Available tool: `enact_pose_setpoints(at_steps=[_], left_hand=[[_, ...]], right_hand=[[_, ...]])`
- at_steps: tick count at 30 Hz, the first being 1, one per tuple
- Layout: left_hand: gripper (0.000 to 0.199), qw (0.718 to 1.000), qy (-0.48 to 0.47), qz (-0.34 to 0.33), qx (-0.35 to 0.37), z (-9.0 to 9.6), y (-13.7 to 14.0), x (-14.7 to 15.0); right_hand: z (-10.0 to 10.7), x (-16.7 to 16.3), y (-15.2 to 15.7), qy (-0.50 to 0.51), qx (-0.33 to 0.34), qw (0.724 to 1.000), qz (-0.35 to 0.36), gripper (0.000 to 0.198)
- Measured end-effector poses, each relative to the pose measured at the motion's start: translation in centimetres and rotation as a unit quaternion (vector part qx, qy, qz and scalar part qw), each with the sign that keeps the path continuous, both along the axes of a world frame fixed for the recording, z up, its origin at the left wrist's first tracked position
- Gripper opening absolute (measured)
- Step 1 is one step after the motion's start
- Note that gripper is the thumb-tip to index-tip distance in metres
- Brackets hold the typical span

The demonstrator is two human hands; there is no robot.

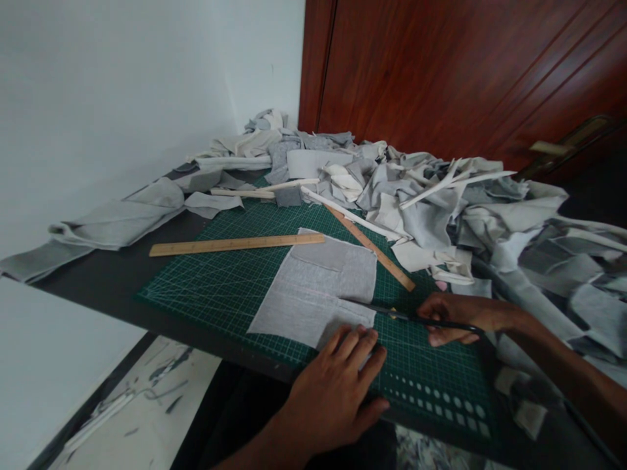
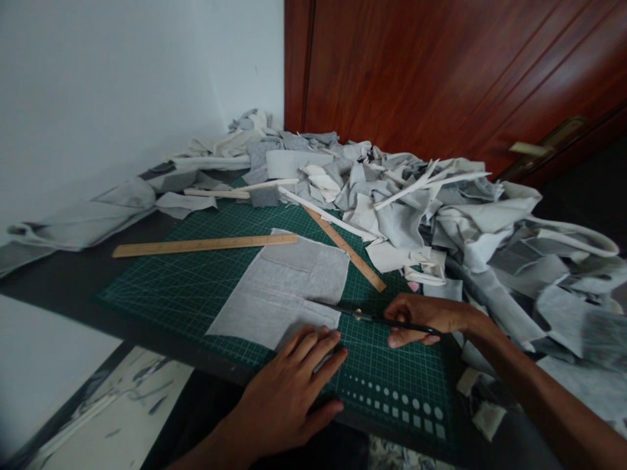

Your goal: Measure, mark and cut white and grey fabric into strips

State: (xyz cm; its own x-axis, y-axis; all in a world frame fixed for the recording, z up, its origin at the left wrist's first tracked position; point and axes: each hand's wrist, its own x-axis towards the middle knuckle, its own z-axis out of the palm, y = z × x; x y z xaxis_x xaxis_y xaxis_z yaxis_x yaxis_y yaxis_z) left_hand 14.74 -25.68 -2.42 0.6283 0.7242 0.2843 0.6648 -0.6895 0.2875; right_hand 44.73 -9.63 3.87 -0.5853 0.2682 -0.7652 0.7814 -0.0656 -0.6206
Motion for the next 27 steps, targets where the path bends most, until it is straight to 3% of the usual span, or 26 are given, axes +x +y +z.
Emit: enact_pose_setpoints(at_steps=[19, 27], left_hand=[[0.059, 1.0, 0.008, 0.001, 0.025, -0.4, 0.0, 0.0], [0.059, 1.0, 0.008, 0.005, 0.027, -0.4, 0.0, 0.0]], right_hand=[[-1.3, 0.8, 0.1, 0.04, -0.061, 0.996, -0.059, 0.048], [-0.3, 0.2, 0.5, 0.026, -0.066, 0.997, -0.037, 0.05]])
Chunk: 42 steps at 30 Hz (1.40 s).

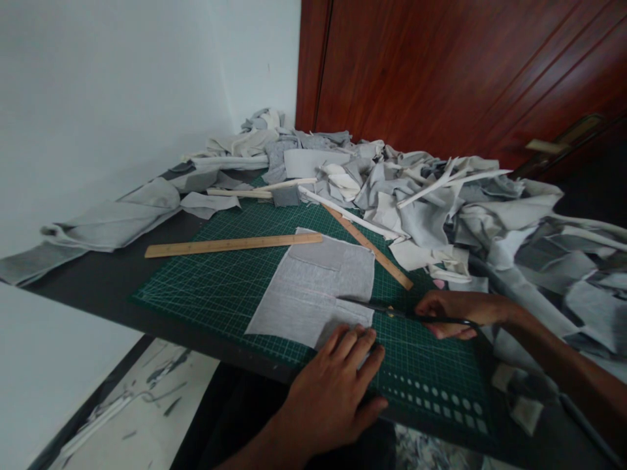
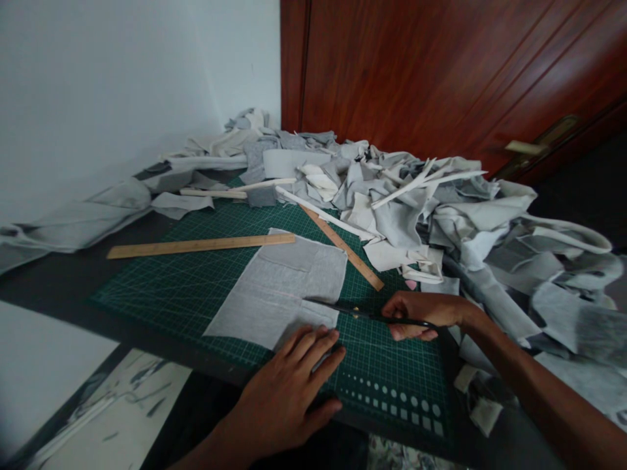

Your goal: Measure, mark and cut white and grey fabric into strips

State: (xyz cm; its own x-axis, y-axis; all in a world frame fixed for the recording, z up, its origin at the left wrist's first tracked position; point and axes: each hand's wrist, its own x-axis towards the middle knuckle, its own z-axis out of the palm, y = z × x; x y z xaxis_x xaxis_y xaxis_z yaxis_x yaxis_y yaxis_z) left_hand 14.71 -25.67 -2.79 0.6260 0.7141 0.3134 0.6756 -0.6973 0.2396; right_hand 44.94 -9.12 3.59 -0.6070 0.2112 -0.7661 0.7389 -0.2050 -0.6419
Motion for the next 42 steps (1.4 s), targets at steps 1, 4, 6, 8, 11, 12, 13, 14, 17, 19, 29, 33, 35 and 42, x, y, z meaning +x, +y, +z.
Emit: enact_pose_setpoints(at_steps=[1, 4, 6, 8, 11, 12, 13, 14, 17, 19, 29, 33, 35, 42], left_hand=[[0.059, 1.0, 0.001, -0.001, 0.001, 0.0, 0.0, 0.0], [0.059, 1.0, 0.002, -0.003, 0.004, 0.0, 0.0, 0.0], [0.059, 1.0, 0.002, -0.004, 0.005, -0.1, 0.0, 0.0], [0.059, 1.0, 0.001, -0.003, 0.005, -0.1, 0.0, 0.0], [0.059, 1.0, -0.001, -0.005, 0.003, -0.1, 0.0, 0.0], [0.059, 1.0, -0.002, -0.005, 0.002, -0.1, 0.0, 0.0], [0.058, 1.0, -0.003, -0.005, -0.001, -0.1, 0.0, 0.1], [0.059, 1.0, -0.004, -0.005, -0.002, -0.1, 0.0, 0.1], [0.059, 1.0, -0.008, -0.005, -0.007, -0.2, 0.0, 0.1], [0.059, 1.0, -0.009, -0.006, -0.01, -0.1, 0.1, 0.2], [0.059, 1.0, -0.007, -0.006, -0.009, 0.0, 0.1, 0.0], [0.059, 1.0, -0.007, -0.006, -0.013, 0.1, 0.1, 0.0], [0.058, 1.0, -0.007, -0.006, -0.015, 0.2, 0.1, 0.1], [0.059, 1.0, -0.007, -0.007, -0.017, 0.1, 0.0, 0.1]], right_hand=[[0.0, 0.0, 0.1, 0.004, -0.004, 1.0, 0.002, 0.052], [0.0, 0.0, 0.3, 0.012, -0.017, 1.0, -0.002, 0.058], [-0.1, -0.2, 0.4, 0.019, -0.03, 0.999, -0.004, 0.061], [-0.1, -0.4, 0.3, 0.032, -0.038, 0.999, -0.005, 0.065], [0.0, -1.0, 0.2, 0.039, -0.041, 0.998, -0.007, 0.066], [0.1, -1.2, 0.2, 0.036, -0.043, 0.998, -0.007, 0.064], [0.0, -1.3, 0.2, 0.033, -0.044, 0.998, -0.008, 0.061], [0.0, -1.4, 0.1, 0.033, -0.047, 0.998, -0.01, 0.057], [-0.4, -1.7, 0.1, 0.043, -0.055, 0.997, -0.022, 0.042], [-0.5, -1.9, 0.0, 0.046, -0.056, 0.997, -0.03, 0.035], [-0.5, -2.8, 0.3, 0.047, -0.032, 0.998, -0.012, 0.043], [-0.8, -2.7, 0.1, 0.045, -0.029, 0.998, -0.03, 0.05], [-0.6, -2.8, -0.1, 0.047, -0.024, 0.998, -0.038, 0.053], [-0.3, -3.3, -0.4, 0.039, -0.035, 0.997, -0.053, 0.056]])
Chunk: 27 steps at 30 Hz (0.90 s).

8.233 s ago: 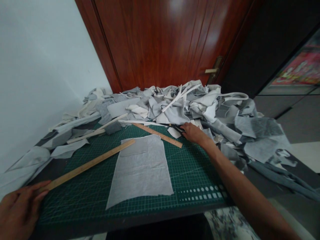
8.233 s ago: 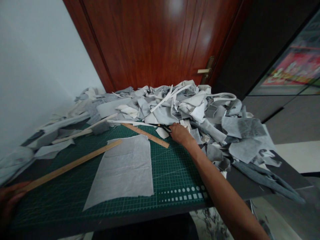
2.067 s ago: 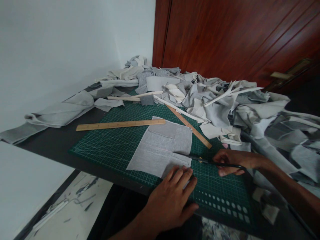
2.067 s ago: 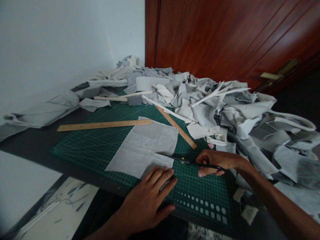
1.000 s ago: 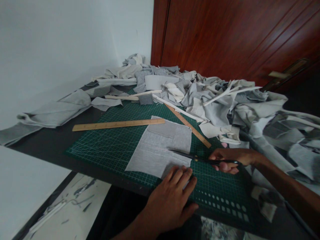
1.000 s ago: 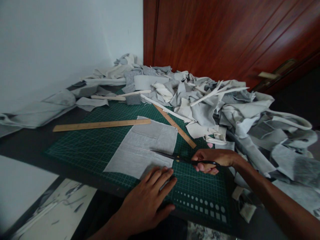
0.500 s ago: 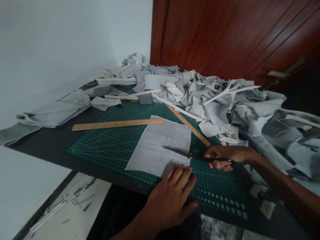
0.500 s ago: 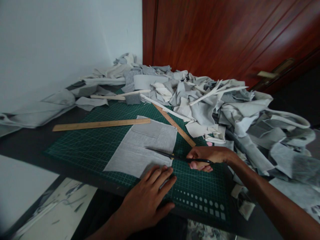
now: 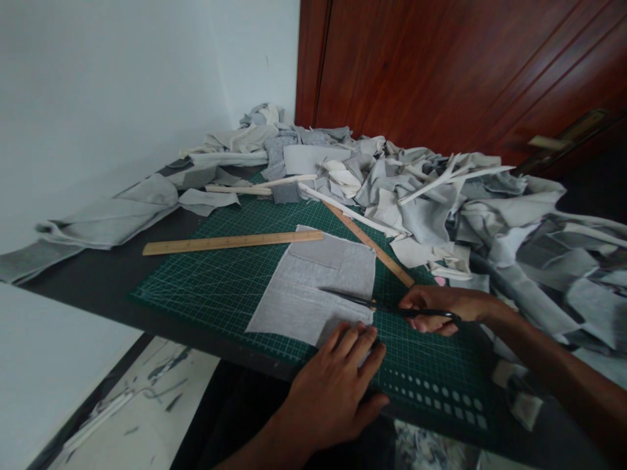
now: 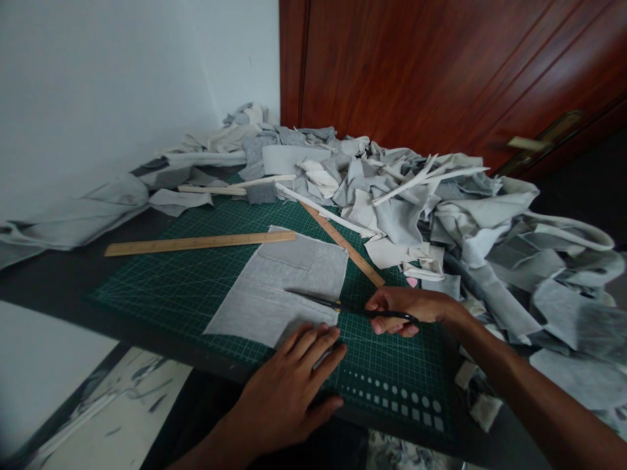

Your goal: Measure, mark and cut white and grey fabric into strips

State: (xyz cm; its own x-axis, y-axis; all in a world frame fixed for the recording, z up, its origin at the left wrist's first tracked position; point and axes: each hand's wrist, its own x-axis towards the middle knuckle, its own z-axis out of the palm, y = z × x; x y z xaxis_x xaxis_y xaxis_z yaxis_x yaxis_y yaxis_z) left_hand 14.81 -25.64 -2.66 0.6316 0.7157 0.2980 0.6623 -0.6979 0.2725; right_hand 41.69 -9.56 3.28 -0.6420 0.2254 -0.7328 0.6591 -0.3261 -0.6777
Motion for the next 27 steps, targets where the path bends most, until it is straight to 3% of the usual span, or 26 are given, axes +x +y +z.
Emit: enact_pose_setpoints(at_steps=[12, 17, 27], left_hand=[[0.059, 1.0, 0.002, -0.001, -0.001, 0.0, 0.1, 0.0], [0.059, 1.0, -0.003, 0.001, -0.008, -0.1, 0.1, 0.0], [0.059, 1.0, -0.006, -0.003, -0.001, -0.1, 0.1, 0.1]], right_hand=[[0.0, -0.4, 0.2, -0.014, -0.013, 1.0, 0.015, 0.034], [-0.5, 0.2, 0.9, 0.029, -0.01, 0.999, 0.042, 0.045], [-0.4, -0.6, 0.7, 0.028, -0.008, 0.999, 0.026, 0.046]])
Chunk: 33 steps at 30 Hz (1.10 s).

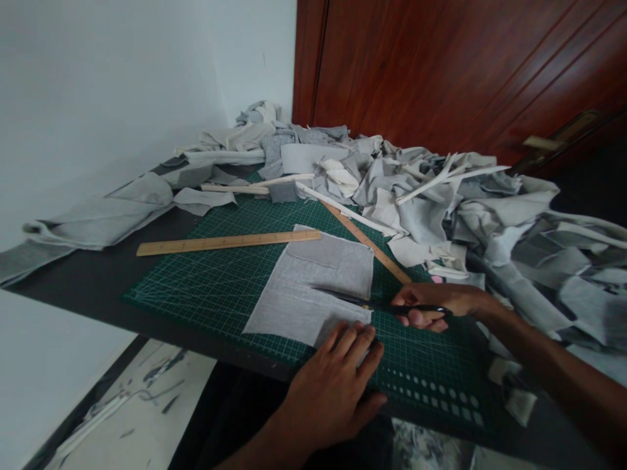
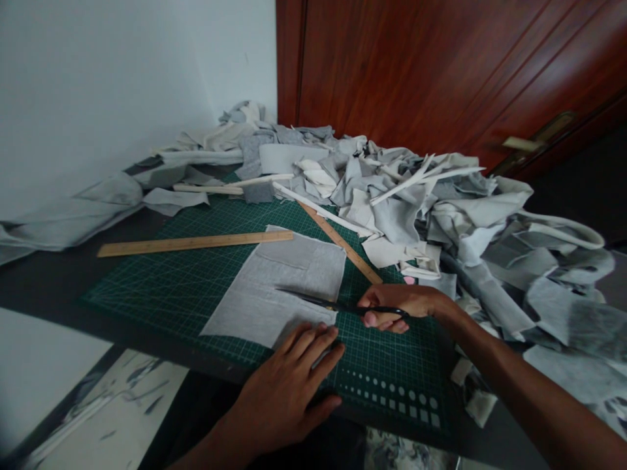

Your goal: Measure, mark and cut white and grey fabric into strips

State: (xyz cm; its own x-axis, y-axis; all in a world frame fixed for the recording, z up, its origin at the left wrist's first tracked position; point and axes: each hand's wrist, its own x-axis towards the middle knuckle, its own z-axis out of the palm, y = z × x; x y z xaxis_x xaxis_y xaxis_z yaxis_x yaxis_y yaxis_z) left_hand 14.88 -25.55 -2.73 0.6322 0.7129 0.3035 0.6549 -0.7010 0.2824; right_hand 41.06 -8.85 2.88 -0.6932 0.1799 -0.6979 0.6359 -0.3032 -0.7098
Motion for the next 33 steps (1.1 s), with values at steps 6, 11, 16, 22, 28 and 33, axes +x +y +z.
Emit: enact_pose_setpoints(at_steps=[6, 11, 16, 22, 28, 33], left_hand=[[0.059, 1.0, 0.002, 0.002, 0.003, -0.1, 0.1, 0.1], [0.058, 1.0, 0.005, 0.003, -0.001, -0.1, 0.1, 0.0], [0.058, 1.0, 0.005, 0.004, 0.004, 0.2, 0.0, 0.0], [0.058, 1.0, 0.001, 0.002, 0.006, 0.2, 0.0, 0.1], [0.059, 1.0, 0.003, 0.002, -0.004, 0.0, -0.1, 0.1], [0.059, 1.0, 0.0, 0.006, 0.002, 0.0, -0.1, 0.1]], right_hand=[[-0.2, -1.1, 0.0, 0.032, -0.006, 0.999, 0.003, 0.051], [-0.4, -1.7, -0.1, 0.024, -0.003, 1.0, -0.009, 0.052], [-0.6, -1.9, -0.2, 0.021, -0.008, 1.0, -0.01, 0.046], [-0.9, -1.6, -0.1, 0.028, -0.014, 0.999, -0.019, 0.042], [-0.8, -1.7, -0.4, 0.032, -0.012, 0.999, -0.037, 0.05], [-0.6, -1.9, -0.2, 0.013, 0.006, 1.0, -0.026, 0.052]])
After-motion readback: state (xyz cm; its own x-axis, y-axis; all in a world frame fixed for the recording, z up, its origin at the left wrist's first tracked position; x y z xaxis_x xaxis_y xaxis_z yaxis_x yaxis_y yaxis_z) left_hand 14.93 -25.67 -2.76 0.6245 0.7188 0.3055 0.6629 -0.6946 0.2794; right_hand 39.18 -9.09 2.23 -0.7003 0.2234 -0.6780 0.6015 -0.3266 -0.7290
